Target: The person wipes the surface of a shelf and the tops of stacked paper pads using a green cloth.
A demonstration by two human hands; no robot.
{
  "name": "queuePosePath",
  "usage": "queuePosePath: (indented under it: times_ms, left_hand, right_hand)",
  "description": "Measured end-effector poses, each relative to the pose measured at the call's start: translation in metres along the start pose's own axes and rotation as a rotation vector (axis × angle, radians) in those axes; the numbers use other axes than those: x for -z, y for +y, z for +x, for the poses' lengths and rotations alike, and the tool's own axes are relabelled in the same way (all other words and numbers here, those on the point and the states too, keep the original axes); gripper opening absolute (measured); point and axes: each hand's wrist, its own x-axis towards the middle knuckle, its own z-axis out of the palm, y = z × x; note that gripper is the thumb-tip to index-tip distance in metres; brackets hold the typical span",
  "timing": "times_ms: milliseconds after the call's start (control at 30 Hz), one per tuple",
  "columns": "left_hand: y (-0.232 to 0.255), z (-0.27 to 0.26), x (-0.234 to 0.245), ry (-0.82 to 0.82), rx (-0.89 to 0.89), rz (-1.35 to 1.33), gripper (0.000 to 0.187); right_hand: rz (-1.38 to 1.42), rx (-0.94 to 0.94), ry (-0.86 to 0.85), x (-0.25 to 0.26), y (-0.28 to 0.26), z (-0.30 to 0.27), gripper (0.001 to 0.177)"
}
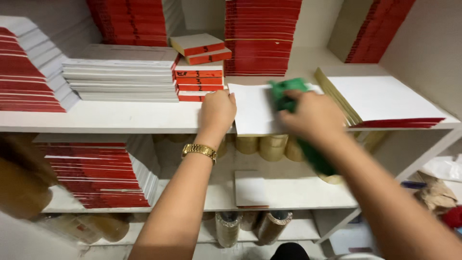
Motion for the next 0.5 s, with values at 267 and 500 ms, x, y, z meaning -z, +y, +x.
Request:
queuePosePath:
  times_ms: [267, 500]
  left_hand:
    - [-0.005, 0.004, -0.005, 0.006, 0.009, 0.007, 0.032]
    - [0.005, -0.008, 0.013, -0.002, 0.029, 0.023, 0.033]
  right_hand:
    - [-0.003, 0.009, 0.01, 0.0, -0.006, -0.008, 0.053]
    - [0.103, 0.09, -0.097, -0.001, -0.048, -0.016, 0.057]
